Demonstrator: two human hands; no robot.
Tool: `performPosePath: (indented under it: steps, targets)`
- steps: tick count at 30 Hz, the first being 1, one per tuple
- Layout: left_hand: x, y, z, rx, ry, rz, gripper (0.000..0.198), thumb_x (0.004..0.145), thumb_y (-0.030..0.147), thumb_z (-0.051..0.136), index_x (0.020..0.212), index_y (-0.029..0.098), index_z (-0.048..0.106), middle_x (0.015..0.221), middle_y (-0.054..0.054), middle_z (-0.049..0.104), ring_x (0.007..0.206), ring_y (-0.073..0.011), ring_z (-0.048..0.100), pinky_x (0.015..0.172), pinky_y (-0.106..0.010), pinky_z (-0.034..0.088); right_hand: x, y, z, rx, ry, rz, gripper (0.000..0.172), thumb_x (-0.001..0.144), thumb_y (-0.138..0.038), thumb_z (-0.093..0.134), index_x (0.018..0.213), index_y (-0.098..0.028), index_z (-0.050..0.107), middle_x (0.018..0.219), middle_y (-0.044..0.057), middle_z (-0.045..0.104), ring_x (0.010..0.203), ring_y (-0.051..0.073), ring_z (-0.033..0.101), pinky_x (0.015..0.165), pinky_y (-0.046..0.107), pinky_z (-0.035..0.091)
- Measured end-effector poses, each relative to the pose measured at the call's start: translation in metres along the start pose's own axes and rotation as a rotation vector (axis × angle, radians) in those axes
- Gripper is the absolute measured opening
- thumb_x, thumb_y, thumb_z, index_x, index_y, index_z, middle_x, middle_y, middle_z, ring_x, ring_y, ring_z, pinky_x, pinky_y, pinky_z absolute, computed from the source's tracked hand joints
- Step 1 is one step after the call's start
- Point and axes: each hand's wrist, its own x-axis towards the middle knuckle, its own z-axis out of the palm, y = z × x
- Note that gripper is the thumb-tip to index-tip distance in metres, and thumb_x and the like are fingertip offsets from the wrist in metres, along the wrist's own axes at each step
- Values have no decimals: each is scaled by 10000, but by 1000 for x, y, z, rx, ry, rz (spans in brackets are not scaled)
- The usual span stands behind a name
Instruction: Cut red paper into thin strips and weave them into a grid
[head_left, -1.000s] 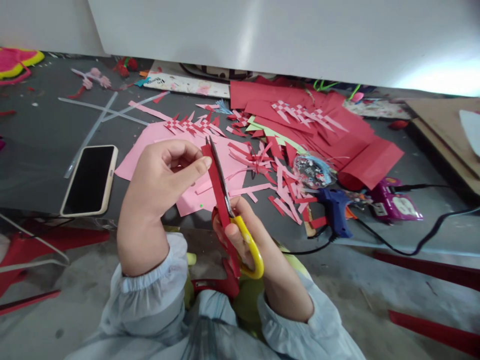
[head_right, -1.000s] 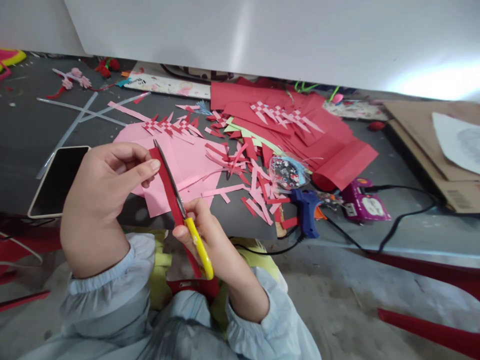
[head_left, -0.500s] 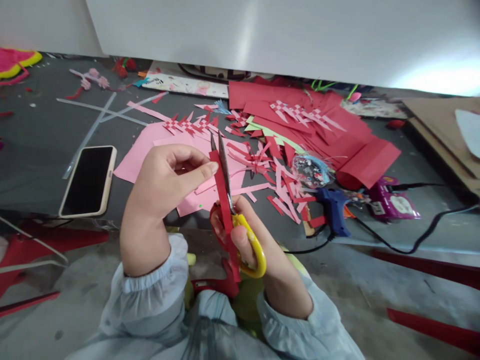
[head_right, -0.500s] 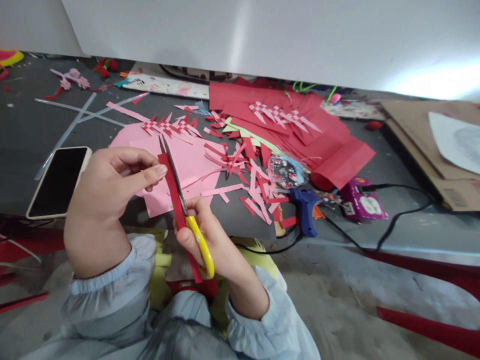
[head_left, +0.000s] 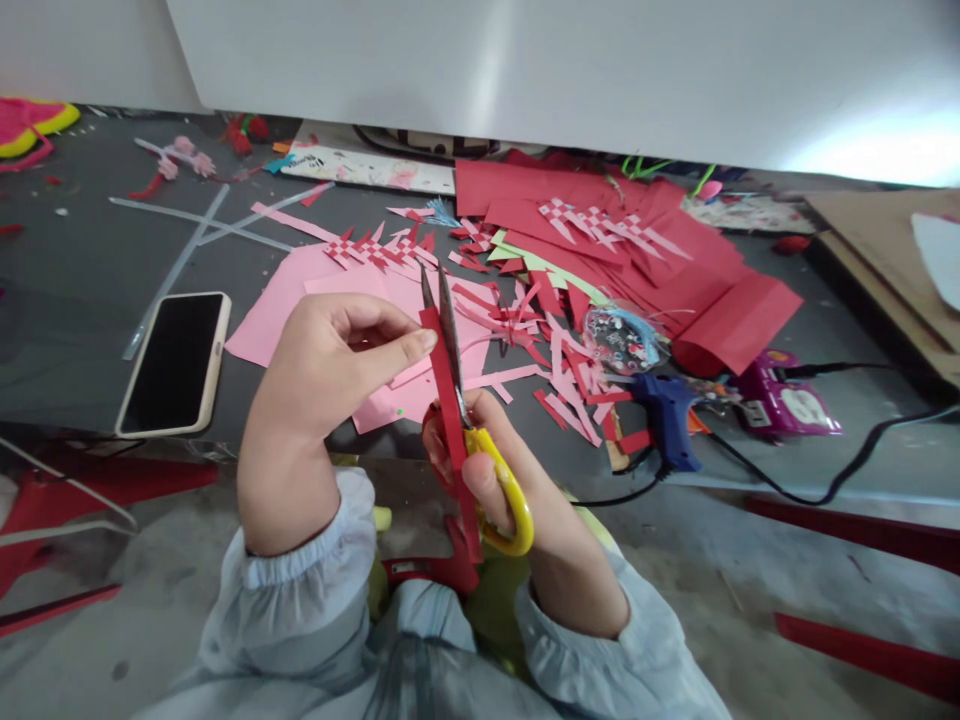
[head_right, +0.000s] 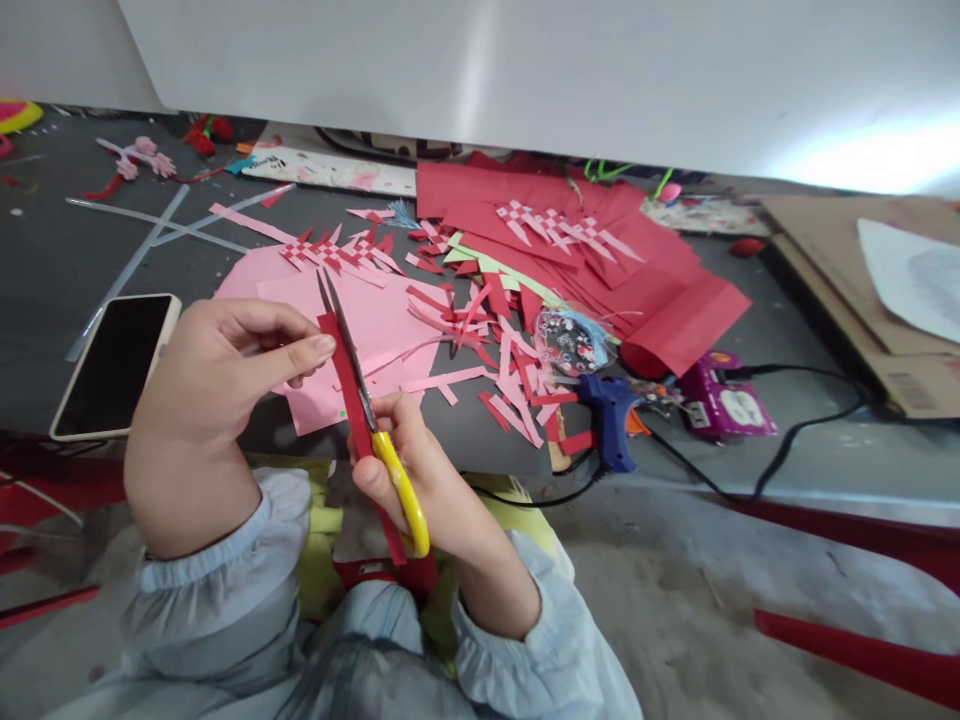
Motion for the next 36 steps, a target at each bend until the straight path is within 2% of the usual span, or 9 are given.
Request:
performPosePath:
  steps: [11,15,22,30,36]
  targets:
    - [0,0,-1,-7,1,-13,71,708,202,725,648,201,686,651,-8,665,626,-154,602,569,-282,475,0,3,-2,-23,-1,21,429,889,-620,561,1085,-267,417,864,-15,446,672,123,369,603,308,316]
    - [0,0,0,-13,37,-3,94,703,217,721,622,208,673,598,-7,632,568,-144,564,517,-280,439,-1,2,-1,-14,10,17,433,894,-615,556,1100,-264,408,871,-15,444,667,120,370,590,302,309]
    - [0,-1,0,-31,22,-14,86,685,197,716,611,220,679,596,-3,627,540,-130,516,503,-283,418,2,4,-4,-116,10,-15,438,901,-629,530,1075,-249,398,840,-26,426,669,120,363,603,290,319]
    - [0,0,0,-11,1,-37,73,697,227,721,634,212,689,658,-10,670,592,-143,555,534,-280,453,2,1,-2,-140,35,-11,418,924,-613,501,1066,-234,399,827,-25,436,674,119,377,600,275,335]
    - [0,1,1,2,21,-51,70,685,198,712,618,209,695,626,-4,664,581,-140,577,525,-257,455,1,3,-1,-114,60,17,423,941,-580,504,1122,-210,407,918,5,495,698,110,405,612,271,341]
